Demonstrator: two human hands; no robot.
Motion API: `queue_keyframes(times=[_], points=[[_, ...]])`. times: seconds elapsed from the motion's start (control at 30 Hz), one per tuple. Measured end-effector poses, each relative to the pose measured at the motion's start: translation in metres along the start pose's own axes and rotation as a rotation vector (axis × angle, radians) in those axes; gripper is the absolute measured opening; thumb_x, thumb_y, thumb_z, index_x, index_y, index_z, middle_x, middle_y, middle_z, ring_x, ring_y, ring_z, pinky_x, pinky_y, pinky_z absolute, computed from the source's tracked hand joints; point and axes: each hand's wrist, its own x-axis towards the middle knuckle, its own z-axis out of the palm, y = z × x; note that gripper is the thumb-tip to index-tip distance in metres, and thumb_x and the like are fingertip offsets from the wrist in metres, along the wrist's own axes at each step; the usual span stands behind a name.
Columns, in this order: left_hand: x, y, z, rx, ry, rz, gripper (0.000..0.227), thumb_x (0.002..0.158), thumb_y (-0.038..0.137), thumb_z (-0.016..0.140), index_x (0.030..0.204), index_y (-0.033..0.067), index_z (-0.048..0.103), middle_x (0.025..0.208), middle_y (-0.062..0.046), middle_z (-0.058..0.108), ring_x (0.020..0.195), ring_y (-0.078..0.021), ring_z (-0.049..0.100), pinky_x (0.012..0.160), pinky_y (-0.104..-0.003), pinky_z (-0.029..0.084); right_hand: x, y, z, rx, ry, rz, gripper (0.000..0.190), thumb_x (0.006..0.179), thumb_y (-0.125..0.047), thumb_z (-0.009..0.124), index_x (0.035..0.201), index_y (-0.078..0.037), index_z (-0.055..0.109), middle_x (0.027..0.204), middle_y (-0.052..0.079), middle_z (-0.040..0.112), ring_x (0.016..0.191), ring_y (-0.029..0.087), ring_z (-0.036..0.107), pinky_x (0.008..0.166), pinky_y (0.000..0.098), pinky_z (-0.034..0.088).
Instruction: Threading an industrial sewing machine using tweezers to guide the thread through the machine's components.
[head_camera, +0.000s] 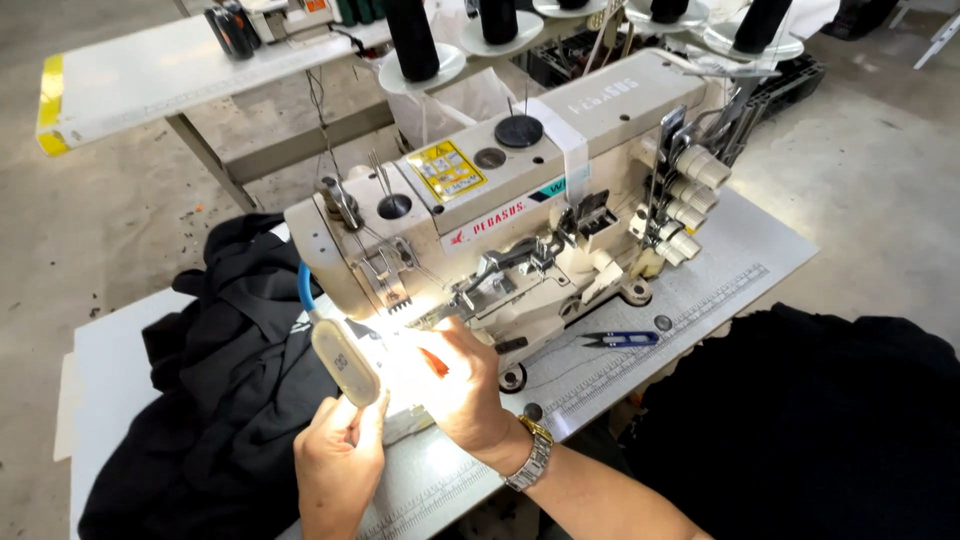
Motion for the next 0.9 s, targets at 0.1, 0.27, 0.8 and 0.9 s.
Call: queue_keyframes(times=[0.1, 0.27, 0.8, 0.9], points=[[-0.002, 0.003, -0.002, 0.005, -0.025, -0.022, 0.024, 0.089, 0.014, 0.075, 0.069, 0.0069, 0.064, 0.057, -0.004, 0.039, 0.057, -0.0193, 0.044, 0.058, -0.036, 0.041, -0.006, 0.001, -0.011, -0.109, 0.020, -0.054, 0.018, 0.091, 0.011, 0.067, 0.103, -0.002, 0.071, 0.088, 0.008, 0.066, 0.066, 0.017, 0.056, 0.061, 0.0283, 0.049], [-0.019, 0.015, -0.002, -0.097, -0.180, 0.018, 0.011, 0.089, 0.012, 0.069, 0.094, 0.0140, 0.078, 0.082, -0.004, 0.071, 0.075, -0.0215, 0.069, 0.071, -0.032, 0.052, -0.009, -0.019, -0.036, 0.029, -0.277, 0.447, 0.010, 0.095, -0.009, 0.067, 0.101, -0.002, 0.072, 0.080, 0.004, 0.070, 0.049, 0.013, 0.058, 0.049, 0.0245, 0.049], [0.051, 0.042, 0.025, -0.486, -0.227, -0.327, 0.019, 0.086, 0.012, 0.082, 0.087, 0.0118, 0.063, 0.082, 0.005, 0.056, 0.069, -0.0053, 0.049, 0.068, -0.020, 0.045, -0.058, 0.007, -0.031, -0.075, -0.370, 0.173, 0.011, 0.094, -0.003, 0.066, 0.102, -0.006, 0.073, 0.089, 0.006, 0.073, 0.063, 0.020, 0.063, 0.064, 0.0341, 0.051], [0.047, 0.015, 0.057, -0.577, -0.149, -0.369, 0.010, 0.095, 0.010, 0.071, 0.087, 0.0089, 0.065, 0.085, 0.003, 0.062, 0.084, -0.0056, 0.059, 0.081, -0.021, 0.051, -0.067, 0.013, -0.032, -0.048, -0.420, 0.156, 0.009, 0.094, -0.002, 0.064, 0.100, -0.007, 0.069, 0.081, 0.007, 0.068, 0.061, 0.025, 0.060, 0.062, 0.0365, 0.049]])
